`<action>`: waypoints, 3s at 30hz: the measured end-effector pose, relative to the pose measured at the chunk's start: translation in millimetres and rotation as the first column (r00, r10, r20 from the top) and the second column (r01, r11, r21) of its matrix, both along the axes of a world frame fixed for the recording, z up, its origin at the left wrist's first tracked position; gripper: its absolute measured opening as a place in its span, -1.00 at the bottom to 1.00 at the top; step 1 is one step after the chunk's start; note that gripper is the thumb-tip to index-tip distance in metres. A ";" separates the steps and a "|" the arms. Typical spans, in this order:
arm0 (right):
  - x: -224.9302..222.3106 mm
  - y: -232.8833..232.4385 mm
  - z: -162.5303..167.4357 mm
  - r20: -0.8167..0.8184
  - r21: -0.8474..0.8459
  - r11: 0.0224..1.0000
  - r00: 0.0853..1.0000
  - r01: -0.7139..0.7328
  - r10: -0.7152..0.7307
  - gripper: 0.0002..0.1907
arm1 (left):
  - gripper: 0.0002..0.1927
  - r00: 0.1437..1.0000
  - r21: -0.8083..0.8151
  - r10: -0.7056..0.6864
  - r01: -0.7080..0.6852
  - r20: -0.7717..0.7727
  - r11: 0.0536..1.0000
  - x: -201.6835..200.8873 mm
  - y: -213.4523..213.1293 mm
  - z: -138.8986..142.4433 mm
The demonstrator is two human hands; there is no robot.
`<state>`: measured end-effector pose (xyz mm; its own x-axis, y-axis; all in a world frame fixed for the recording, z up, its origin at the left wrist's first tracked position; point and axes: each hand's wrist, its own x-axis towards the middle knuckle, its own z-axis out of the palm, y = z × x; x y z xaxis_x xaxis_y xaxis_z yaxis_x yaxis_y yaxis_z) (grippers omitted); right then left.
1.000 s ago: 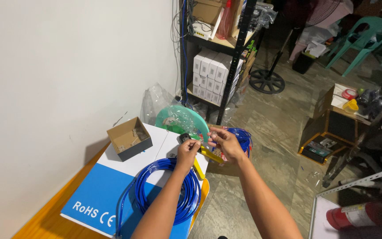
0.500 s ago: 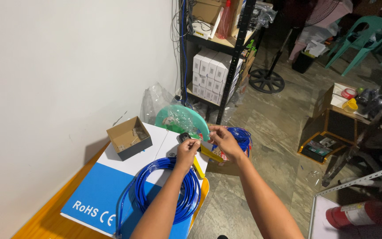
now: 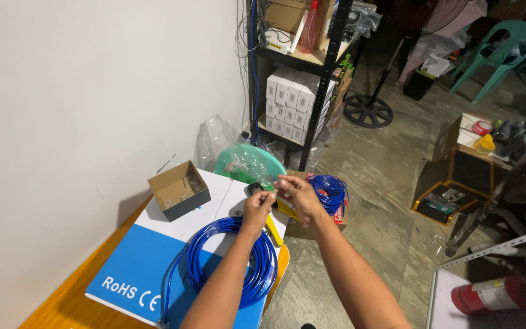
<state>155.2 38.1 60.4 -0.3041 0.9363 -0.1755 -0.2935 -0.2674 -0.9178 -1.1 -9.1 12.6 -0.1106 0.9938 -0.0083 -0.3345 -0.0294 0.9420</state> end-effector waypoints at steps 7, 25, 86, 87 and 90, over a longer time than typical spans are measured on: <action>-8.9 -13.3 12.9 -0.049 -0.031 0.999 0.999 -0.015 0.013 -0.59 | -0.84 1.000 -0.014 -0.004 0.005 0.031 1.000 -1.4 -3.6 7.7; -12.3 -14.8 -0.8 -0.167 -0.106 0.992 0.985 -0.064 0.046 -0.56 | -0.84 0.999 -0.027 0.030 -0.029 0.031 0.999 -0.3 -3.5 8.3; -14.8 -16.4 -12.1 -0.112 -0.048 0.996 0.991 -0.078 0.072 -0.62 | -0.53 0.968 0.017 0.108 -0.114 0.228 0.993 -0.6 -2.9 5.4; -15.5 -16.7 -12.2 -0.123 -0.051 0.995 0.990 -0.080 0.073 -0.63 | -0.52 0.967 0.029 0.096 -0.106 0.236 0.994 -0.6 -2.8 4.3; -17.6 -17.7 -11.3 -0.152 -0.066 0.994 0.986 -0.082 0.071 -0.65 | -0.55 0.961 0.027 0.086 -0.096 0.264 0.995 -1.0 -2.4 0.6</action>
<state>137.6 20.4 49.1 -0.4026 0.8958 -0.1882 -0.4021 -0.3578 -0.8428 -2.1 -11.4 13.2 -0.1999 0.9798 -0.0106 -0.5635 -0.1061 0.8193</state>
